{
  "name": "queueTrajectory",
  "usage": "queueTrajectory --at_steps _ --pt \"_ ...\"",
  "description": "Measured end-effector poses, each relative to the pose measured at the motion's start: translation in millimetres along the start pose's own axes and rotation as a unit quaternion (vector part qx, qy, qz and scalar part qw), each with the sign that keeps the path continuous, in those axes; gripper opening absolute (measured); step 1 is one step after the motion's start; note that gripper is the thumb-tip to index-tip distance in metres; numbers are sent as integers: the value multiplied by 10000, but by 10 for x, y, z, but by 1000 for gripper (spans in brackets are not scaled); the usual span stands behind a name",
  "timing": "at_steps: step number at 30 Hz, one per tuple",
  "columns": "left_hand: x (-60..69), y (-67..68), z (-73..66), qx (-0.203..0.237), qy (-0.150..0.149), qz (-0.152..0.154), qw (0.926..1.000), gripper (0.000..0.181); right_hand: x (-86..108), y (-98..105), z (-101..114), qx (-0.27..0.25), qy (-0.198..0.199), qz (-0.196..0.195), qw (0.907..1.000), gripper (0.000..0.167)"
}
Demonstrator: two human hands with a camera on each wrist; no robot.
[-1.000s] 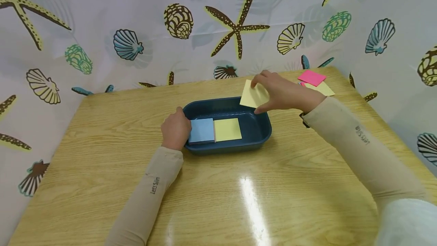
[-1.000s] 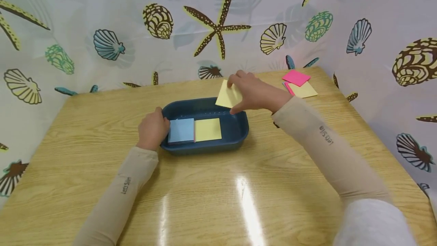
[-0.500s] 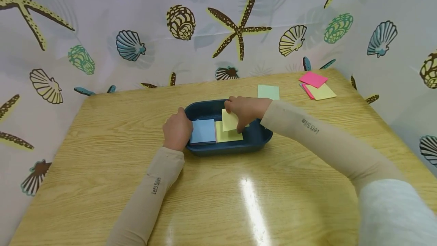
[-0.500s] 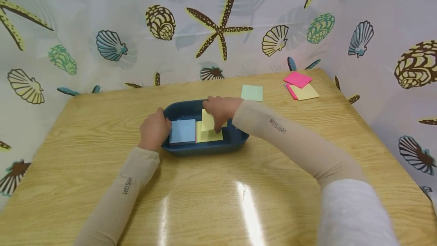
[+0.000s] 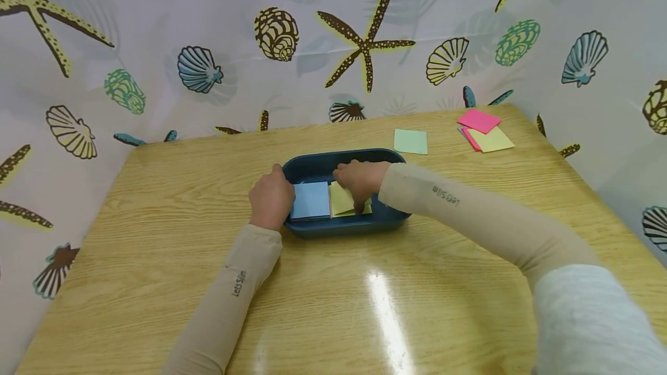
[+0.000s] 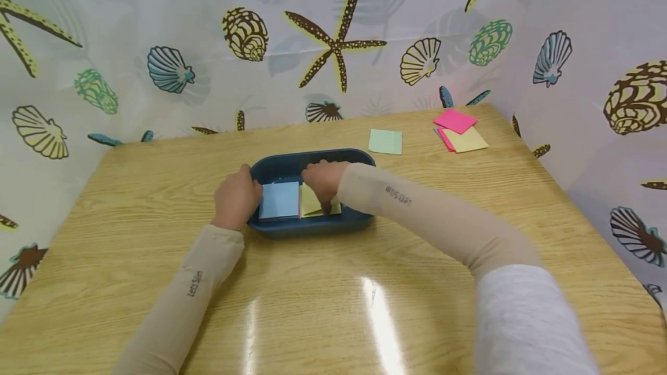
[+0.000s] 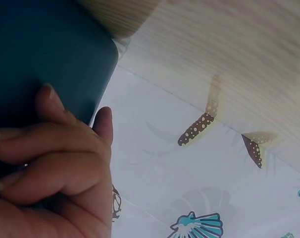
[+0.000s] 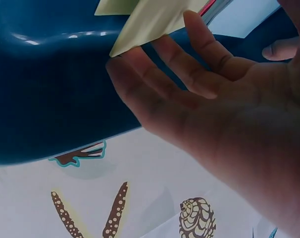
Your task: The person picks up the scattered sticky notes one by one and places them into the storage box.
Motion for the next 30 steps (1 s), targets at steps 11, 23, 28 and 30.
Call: queueTrajectory --at_steps 11,23,28,30 --pt "-1 -9 3 -34 38 44 10000 32 -76 -84 2 117 -137 114 9998 93" --pt "-5 -17 20 -58 67 92 9999 34 -90 -102 52 219 -8 17 9998 86" --pt "2 9 6 -44 23 31 10000 31 -87 -92 42 174 -64 -18 9998 88" --pt "2 6 6 -45 28 46 10000 31 -87 -91 46 199 -51 -8 9998 87"
Point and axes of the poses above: each hand's wrist, its own x-axis away from the middle knuckle, its own y-axis out of the back of the hand, z = x × y, the point moved 9 cm from there along -x, towards the middle knuckle, and after that the axes turned 4 degrees about -x, right-handed, at the moved point
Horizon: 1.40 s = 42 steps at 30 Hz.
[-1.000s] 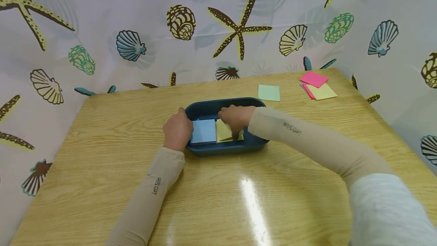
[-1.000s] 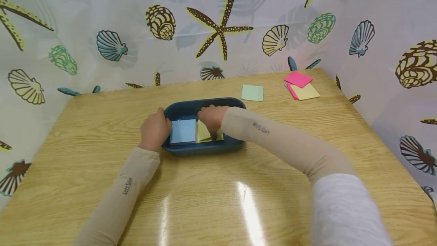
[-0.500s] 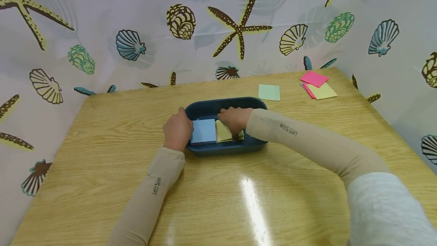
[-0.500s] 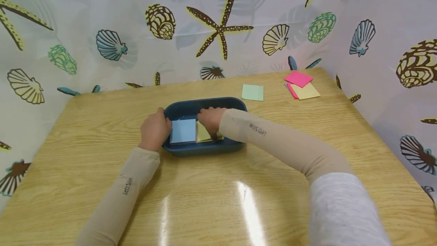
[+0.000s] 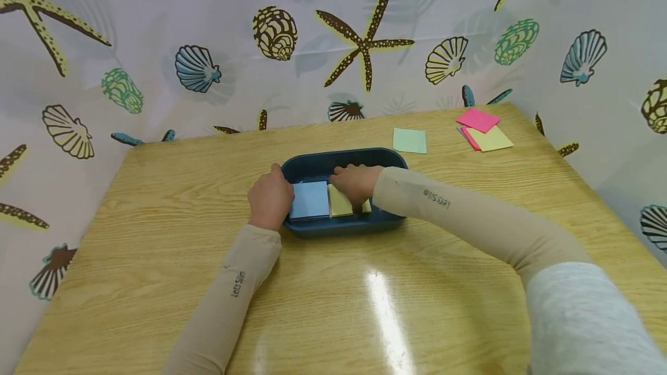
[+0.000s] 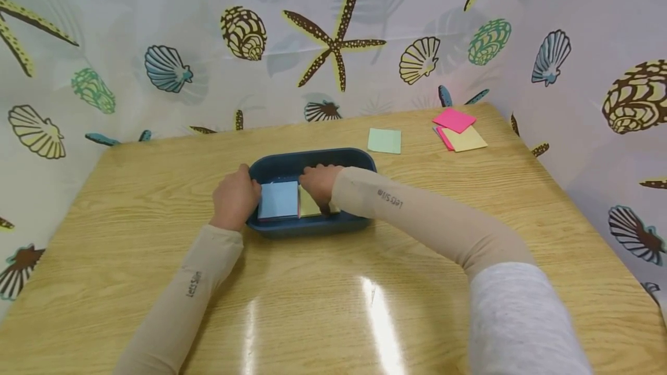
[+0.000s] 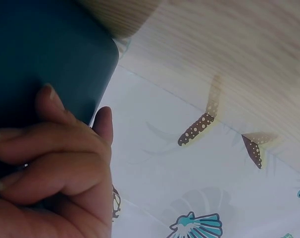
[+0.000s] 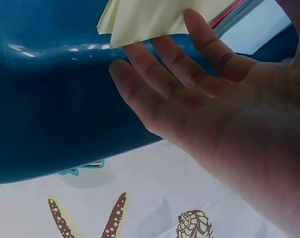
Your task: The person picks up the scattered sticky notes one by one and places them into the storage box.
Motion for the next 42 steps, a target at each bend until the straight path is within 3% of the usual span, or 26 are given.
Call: queueTrajectory --at_steps 5,10,14,18,23,27,35,42 --pt "-3 -7 3 30 49 29 10000 31 2 3 12 146 49 25 9999 84" --pt "4 18 4 27 -47 -183 9998 28 27 16 3 132 86 35 9999 76" --pt "3 37 -1 -15 -150 -415 9990 30 107 62 -10 -263 234 -15 9994 64" --pt "3 31 4 -26 -132 -416 9990 31 223 197 3 -837 707 -473 9928 47" --pt "7 33 17 -55 -81 -366 9993 30 421 423 -85 -1489 1409 -1520 9669 20" --pt "15 51 14 -61 -108 -367 9993 27 600 563 -351 -1930 1438 -2358 9415 12" --pt "14 65 -15 -10 -243 -432 9988 29 770 624 -1306 -2567 95 -3711 8923 16" --pt "19 37 -29 -25 -170 -273 9995 29 675 452 -1864 -3088 -1071 -3855 8629 26"
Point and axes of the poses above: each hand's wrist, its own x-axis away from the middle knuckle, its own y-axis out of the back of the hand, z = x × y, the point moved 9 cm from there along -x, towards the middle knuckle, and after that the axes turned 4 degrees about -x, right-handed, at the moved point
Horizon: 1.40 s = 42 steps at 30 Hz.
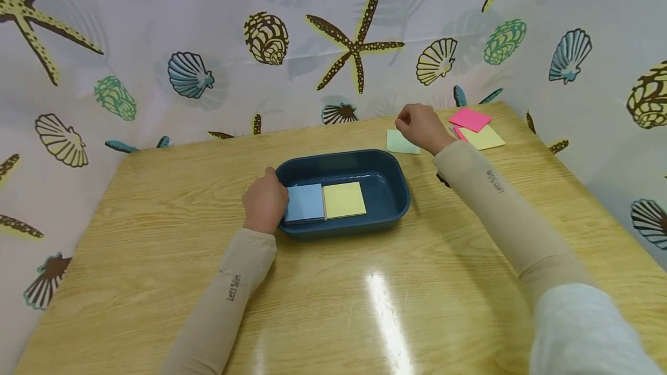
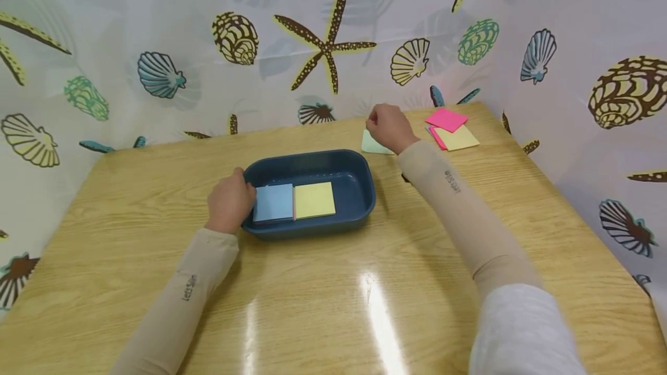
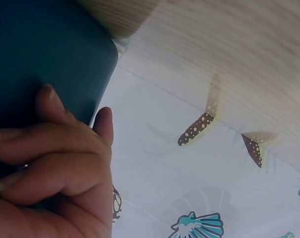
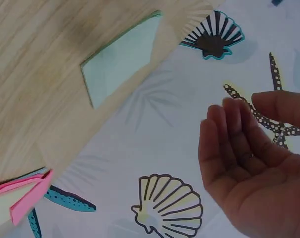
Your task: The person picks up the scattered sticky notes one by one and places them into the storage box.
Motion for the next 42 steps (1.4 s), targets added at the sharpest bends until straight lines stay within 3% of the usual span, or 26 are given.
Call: queueTrajectory --at_steps 8,12,16,28,37,42 --pt "-4 -16 3 31 37 55 10000 30 -186 -73 -281 492 -1004 -336 9932 35" --pt "-12 -13 7 42 30 31 10000 30 -254 -216 -466 860 -1730 89 9811 40" --pt "-12 -13 16 51 79 54 9999 31 -290 -360 -590 1227 -2180 551 9666 60" --pt "-28 -46 32 58 197 205 9996 32 -213 -441 -583 1634 -2652 680 9478 63" --pt "-35 -38 29 34 214 172 9996 33 -184 -384 -593 1793 -2612 881 9444 73" --pt "-19 -40 22 51 172 153 9997 32 -195 -402 -650 1607 -2555 824 9498 78"
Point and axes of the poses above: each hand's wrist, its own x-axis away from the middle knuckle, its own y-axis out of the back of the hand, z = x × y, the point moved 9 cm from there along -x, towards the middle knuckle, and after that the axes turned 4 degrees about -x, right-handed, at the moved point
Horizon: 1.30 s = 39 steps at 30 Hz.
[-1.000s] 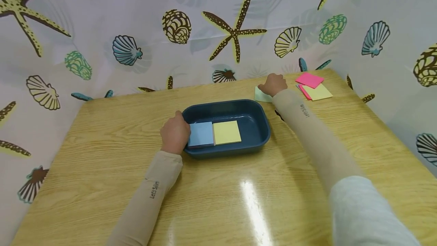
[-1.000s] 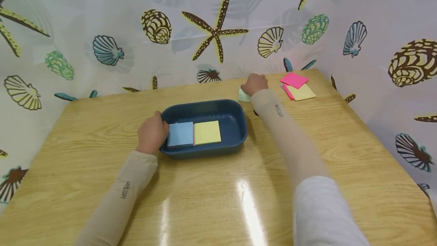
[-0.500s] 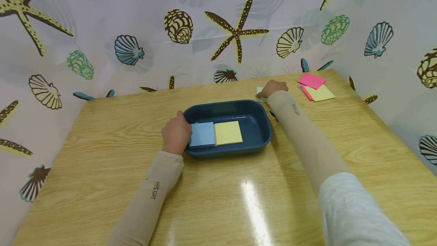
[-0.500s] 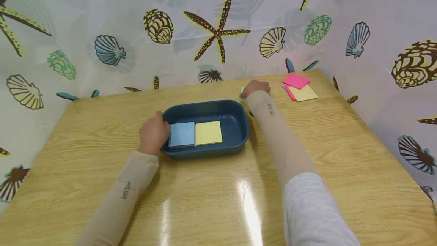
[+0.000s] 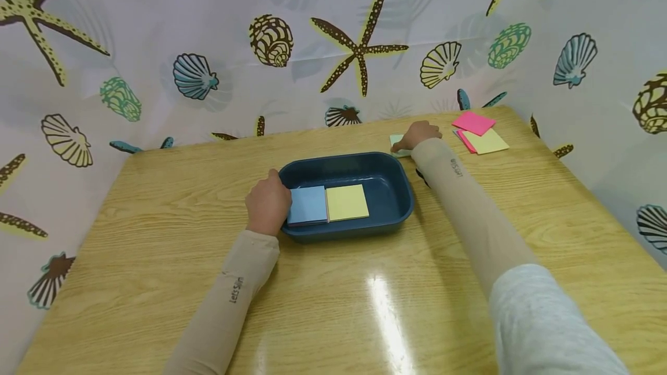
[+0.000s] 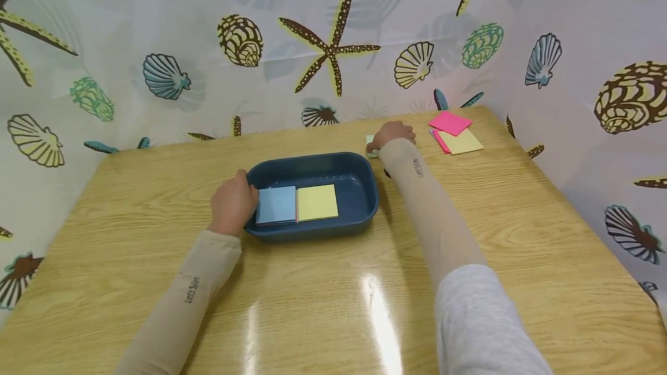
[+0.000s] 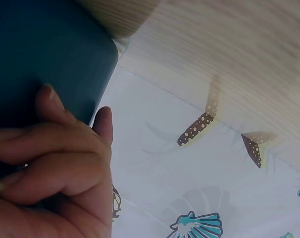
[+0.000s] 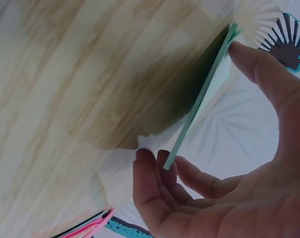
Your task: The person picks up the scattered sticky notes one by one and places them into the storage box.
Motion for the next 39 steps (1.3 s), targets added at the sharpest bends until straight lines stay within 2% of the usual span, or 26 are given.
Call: queueTrajectory --at_steps 3,10,19,22,26,30,34,37,39 --pt "9 6 -1 2 -18 -21 10000 31 -39 -20 -12 -134 65 -16 9999 77" --pt "13 10 -7 -16 -40 -5 10000 31 -66 -26 -27 -26 189 37 9998 60" --pt "-3 -21 -2 8 23 79 10000 32 -35 28 -18 280 255 60 9993 68" --pt "-4 -16 0 -3 10 47 10000 32 -13 28 -9 404 385 169 9983 60" --pt "-2 -6 4 -10 -16 8 10000 29 47 59 -12 286 585 232 9976 43" --pt "0 2 4 -19 -35 7 10000 27 147 159 40 -12 884 33 9961 39" --pt "5 6 3 -18 -39 -8 10000 28 306 302 182 -325 1328 -293 9902 39" --pt "13 11 -6 -8 -76 -46 10000 27 481 395 335 -567 1825 -449 9805 43" --pt "19 17 -17 -12 -117 -74 9999 26 627 443 448 -688 2191 -507 9720 53"
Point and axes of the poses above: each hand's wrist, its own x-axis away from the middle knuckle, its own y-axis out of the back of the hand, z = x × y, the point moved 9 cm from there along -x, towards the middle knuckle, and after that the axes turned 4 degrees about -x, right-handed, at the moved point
